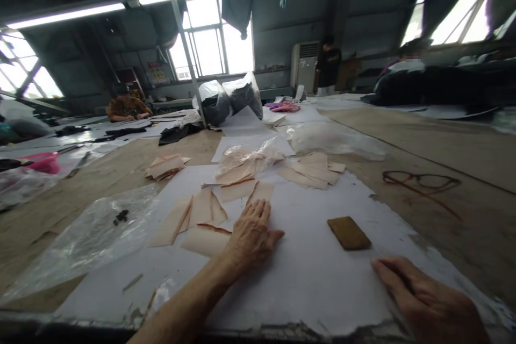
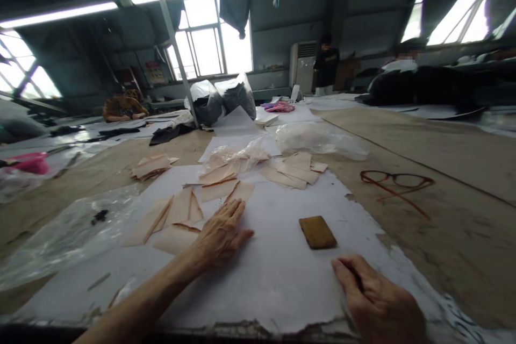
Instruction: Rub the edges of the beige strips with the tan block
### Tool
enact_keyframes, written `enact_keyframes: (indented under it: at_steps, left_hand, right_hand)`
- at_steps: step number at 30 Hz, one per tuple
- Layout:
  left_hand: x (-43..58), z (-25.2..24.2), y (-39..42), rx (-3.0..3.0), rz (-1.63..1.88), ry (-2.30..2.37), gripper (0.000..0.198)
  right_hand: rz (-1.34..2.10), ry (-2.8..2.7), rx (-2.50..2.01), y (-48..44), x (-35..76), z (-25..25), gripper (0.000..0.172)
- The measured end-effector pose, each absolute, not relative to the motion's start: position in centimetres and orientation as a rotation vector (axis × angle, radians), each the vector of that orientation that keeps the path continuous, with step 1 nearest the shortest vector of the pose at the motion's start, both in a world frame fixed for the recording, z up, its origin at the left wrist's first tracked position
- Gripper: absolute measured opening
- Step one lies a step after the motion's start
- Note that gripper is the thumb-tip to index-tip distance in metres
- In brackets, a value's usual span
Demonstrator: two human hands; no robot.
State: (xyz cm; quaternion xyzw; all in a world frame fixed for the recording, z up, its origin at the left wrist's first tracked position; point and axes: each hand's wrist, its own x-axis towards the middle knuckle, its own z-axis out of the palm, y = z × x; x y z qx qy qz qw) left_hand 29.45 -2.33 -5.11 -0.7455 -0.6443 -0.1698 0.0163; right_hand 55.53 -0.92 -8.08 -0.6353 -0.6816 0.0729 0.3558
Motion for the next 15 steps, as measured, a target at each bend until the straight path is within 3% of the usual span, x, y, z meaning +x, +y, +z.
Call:
enact_keyframes:
  at_steps: [7,15]
  left_hand:
    - [31.0,-4.8,-5.6,-2.522,-0.595,-1.925,0.038]
    - [34.7,-8.7,-10.3,-2.361,-0.746,-1.449,0.035]
  right_hand:
    - [0.283,-1.815,-1.606,-2.0,55.1,-7.1,0.027]
    - [0.323,-1.652,-1.625,-2.4,55.3,-6.4,0.028]
